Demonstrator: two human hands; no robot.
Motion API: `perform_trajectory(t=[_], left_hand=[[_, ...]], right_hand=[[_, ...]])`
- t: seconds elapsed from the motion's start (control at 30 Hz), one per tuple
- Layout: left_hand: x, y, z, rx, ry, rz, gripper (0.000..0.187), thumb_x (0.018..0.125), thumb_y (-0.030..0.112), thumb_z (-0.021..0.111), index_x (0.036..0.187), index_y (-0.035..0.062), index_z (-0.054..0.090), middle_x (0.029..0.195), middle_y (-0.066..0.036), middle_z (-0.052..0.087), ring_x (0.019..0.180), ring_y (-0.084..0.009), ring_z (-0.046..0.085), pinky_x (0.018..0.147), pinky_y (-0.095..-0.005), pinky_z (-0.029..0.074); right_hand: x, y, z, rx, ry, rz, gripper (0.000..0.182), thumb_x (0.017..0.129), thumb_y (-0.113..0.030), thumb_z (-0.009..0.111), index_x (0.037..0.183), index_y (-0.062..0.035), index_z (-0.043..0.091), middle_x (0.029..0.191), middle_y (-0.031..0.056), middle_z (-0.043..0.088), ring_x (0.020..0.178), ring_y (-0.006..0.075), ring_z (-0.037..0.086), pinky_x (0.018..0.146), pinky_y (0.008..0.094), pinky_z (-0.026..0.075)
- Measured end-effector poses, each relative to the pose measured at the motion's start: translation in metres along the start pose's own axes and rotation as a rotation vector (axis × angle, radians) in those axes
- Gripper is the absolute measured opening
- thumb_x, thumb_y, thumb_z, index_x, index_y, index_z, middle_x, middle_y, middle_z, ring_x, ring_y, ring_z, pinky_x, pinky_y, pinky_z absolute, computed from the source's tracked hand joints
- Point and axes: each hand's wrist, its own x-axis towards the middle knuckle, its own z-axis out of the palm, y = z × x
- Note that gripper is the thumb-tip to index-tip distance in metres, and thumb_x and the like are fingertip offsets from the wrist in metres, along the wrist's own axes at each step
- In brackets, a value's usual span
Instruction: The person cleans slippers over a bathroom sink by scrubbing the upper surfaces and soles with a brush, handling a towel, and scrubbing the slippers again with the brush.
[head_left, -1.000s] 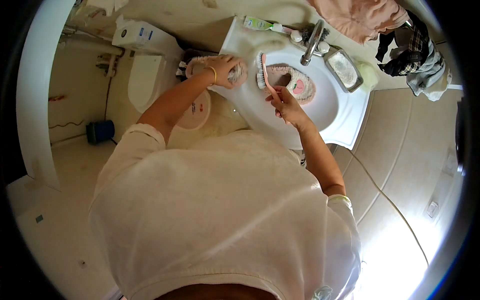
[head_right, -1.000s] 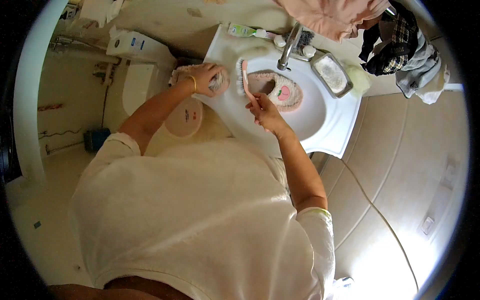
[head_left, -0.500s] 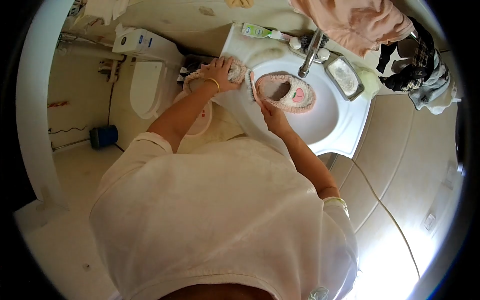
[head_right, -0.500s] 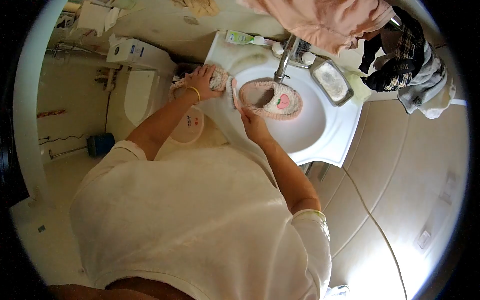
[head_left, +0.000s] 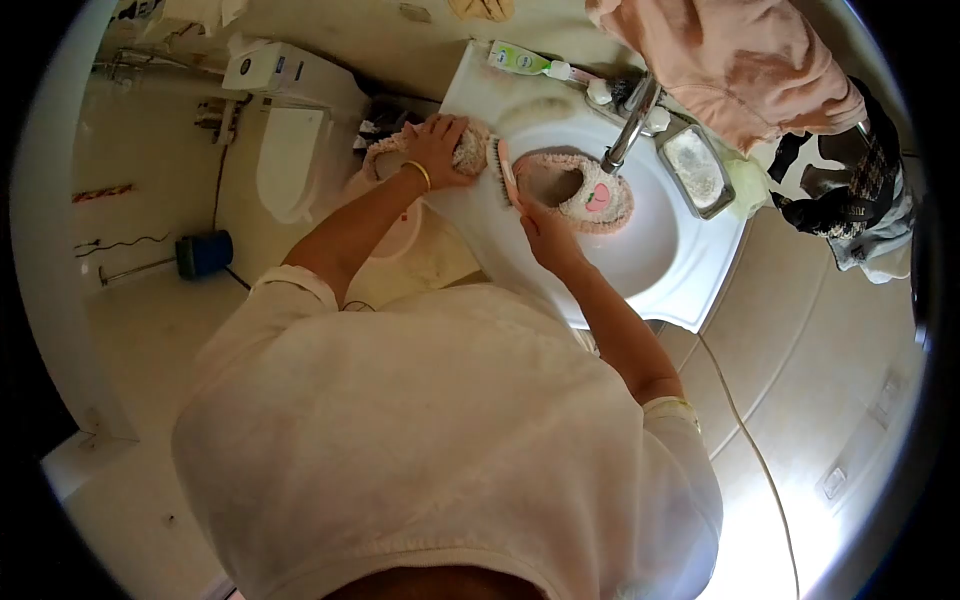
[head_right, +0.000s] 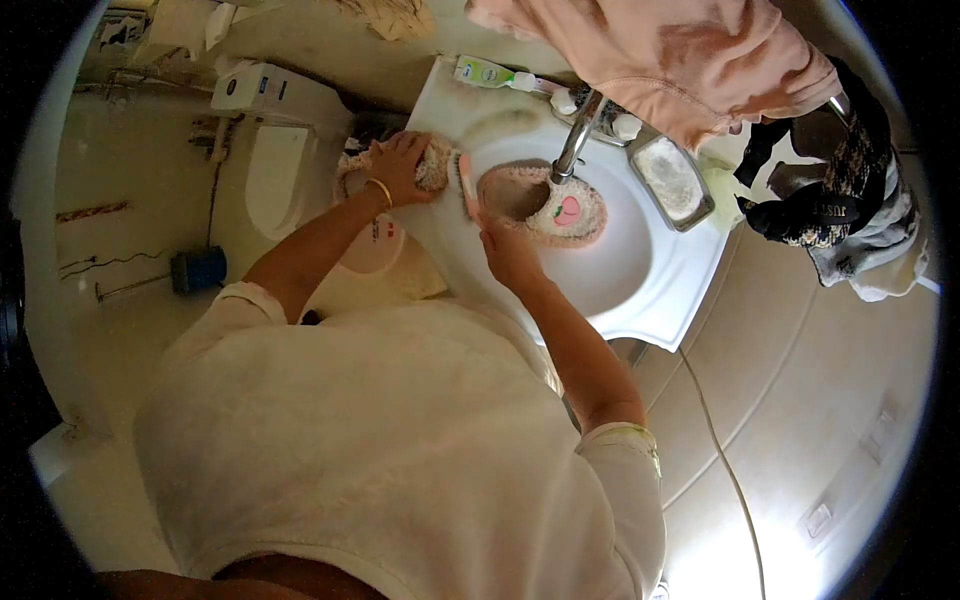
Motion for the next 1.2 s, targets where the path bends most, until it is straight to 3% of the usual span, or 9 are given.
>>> perform_trajectory(t=[0.07, 0.17, 0.27, 0.37, 0.4, 0.5, 0.73, 1.07, 1.2], left_hand=[[-0.003, 0.007, -0.010, 0.023, -0.043, 0.004, 0.112, 0.051, 0.062, 0.072, 0.140, 0.0175, 0.020, 0.138, -0.010, 0.029, 0.130, -0.0307, 0.024, 0.095, -0.0618, 0.021], [-0.005, 0.012, -0.013, -0.002, -0.049, -0.022, 0.114, 0.051, 0.060, 0.073, 0.142, 0.0180, 0.018, 0.139, -0.011, 0.028, 0.130, -0.0307, 0.024, 0.095, -0.0626, 0.021], [-0.001, 0.008, -0.006, -0.046, -0.030, -0.039, 0.116, 0.050, 0.058, 0.075, 0.142, 0.0180, 0.016, 0.139, -0.012, 0.030, 0.128, -0.0316, 0.028, 0.094, -0.0645, 0.020], [-0.007, 0.017, -0.020, -0.004, -0.075, 0.032, 0.113, 0.052, 0.050, 0.076, 0.142, 0.0166, 0.016, 0.137, -0.015, 0.032, 0.125, -0.0329, 0.033, 0.097, -0.0588, 0.024], [-0.006, 0.017, -0.019, -0.123, 0.017, 0.082, 0.110, 0.052, 0.048, 0.075, 0.141, 0.0163, 0.018, 0.135, -0.015, 0.033, 0.124, -0.0327, 0.033, 0.097, -0.0572, 0.025], [-0.009, 0.021, -0.021, -0.462, 0.241, 0.213, 0.103, 0.053, 0.038, 0.073, 0.139, 0.0141, 0.022, 0.131, -0.016, 0.036, 0.121, -0.0332, 0.035, 0.098, -0.0504, 0.029], [-0.033, 0.059, -0.094, -1.118, 0.572, 0.587, 0.096, 0.056, 0.014, 0.070, 0.139, 0.0046, 0.022, 0.136, -0.015, 0.033, 0.126, -0.0276, 0.034, 0.105, -0.0345, 0.026], [-0.037, 0.074, -0.035, -1.856, 0.000, 0.574, 0.073, 0.063, -0.008, 0.046, 0.134, -0.0011, 0.032, 0.132, -0.008, 0.041, 0.127, -0.0147, 0.033, 0.106, -0.0257, 0.020], [-0.031, 0.066, -0.039, -1.490, 0.301, 0.567, 0.051, 0.066, 0.001, 0.059, 0.117, 0.0017, 0.049, 0.113, -0.007, 0.054, 0.106, -0.0146, 0.050, 0.094, -0.0261, 0.036]], right_hand=[[-0.002, 0.007, 0.012, 0.055, 0.232, -0.189, 0.024, 0.088, -0.016, 0.047, 0.106, -0.0030, 0.056, 0.090, 0.0236, 0.060, 0.084, 0.0415, 0.057, 0.072, 0.0485, 0.044], [0.033, 0.015, 0.005, -0.115, 0.002, 0.047, 0.022, 0.089, -0.017, 0.046, 0.102, -0.0029, 0.057, 0.084, 0.0243, 0.061, 0.080, 0.0425, 0.057, 0.070, 0.0490, 0.044], [0.062, 0.017, -0.009, -0.001, 0.094, -0.194, 0.023, 0.090, -0.018, 0.045, 0.102, -0.0039, 0.057, 0.080, 0.0251, 0.061, 0.074, 0.0448, 0.057, 0.065, 0.0495, 0.045], [0.030, 0.022, -0.013, -0.038, 0.049, -0.072, 0.027, 0.091, -0.020, 0.045, 0.111, -0.0051, 0.055, 0.070, 0.0211, 0.060, 0.059, 0.0384, 0.058, 0.055, 0.0453, 0.045], [0.004, -0.038, -0.047, 0.164, -0.131, 0.308, 0.032, 0.092, -0.023, 0.045, 0.119, -0.0064, 0.052, 0.064, 0.0153, 0.058, 0.047, 0.0261, 0.055, 0.046, 0.0378, 0.043], [-0.034, -0.021, -0.044, 0.293, -0.045, 0.320, 0.036, 0.093, -0.023, 0.046, 0.125, -0.0070, 0.047, 0.064, 0.0111, 0.057, 0.043, 0.0161, 0.049, 0.043, 0.0303, 0.040], [-0.105, -0.046, -0.066, 0.086, 0.192, 0.196, 0.037, 0.089, -0.007, 0.049, 0.126, -0.0043, 0.046, 0.097, 0.0228, 0.062, 0.091, 0.0346, 0.061, 0.080, 0.0353, 0.046], [-0.121, -0.061, -0.063, 0.059, 0.340, -0.134, 0.043, 0.078, 0.012, 0.045, 0.119, -0.0014, 0.044, 0.109, 0.0191, 0.054, 0.098, 0.0351, 0.056, 0.079, 0.0354, 0.047], [-0.104, -0.081, -0.053, -0.152, 0.303, -0.213, 0.044, 0.075, 0.017, 0.043, 0.115, 0.0009, 0.045, 0.113, 0.0167, 0.055, 0.099, 0.0288, 0.056, 0.079, 0.0358, 0.048]])
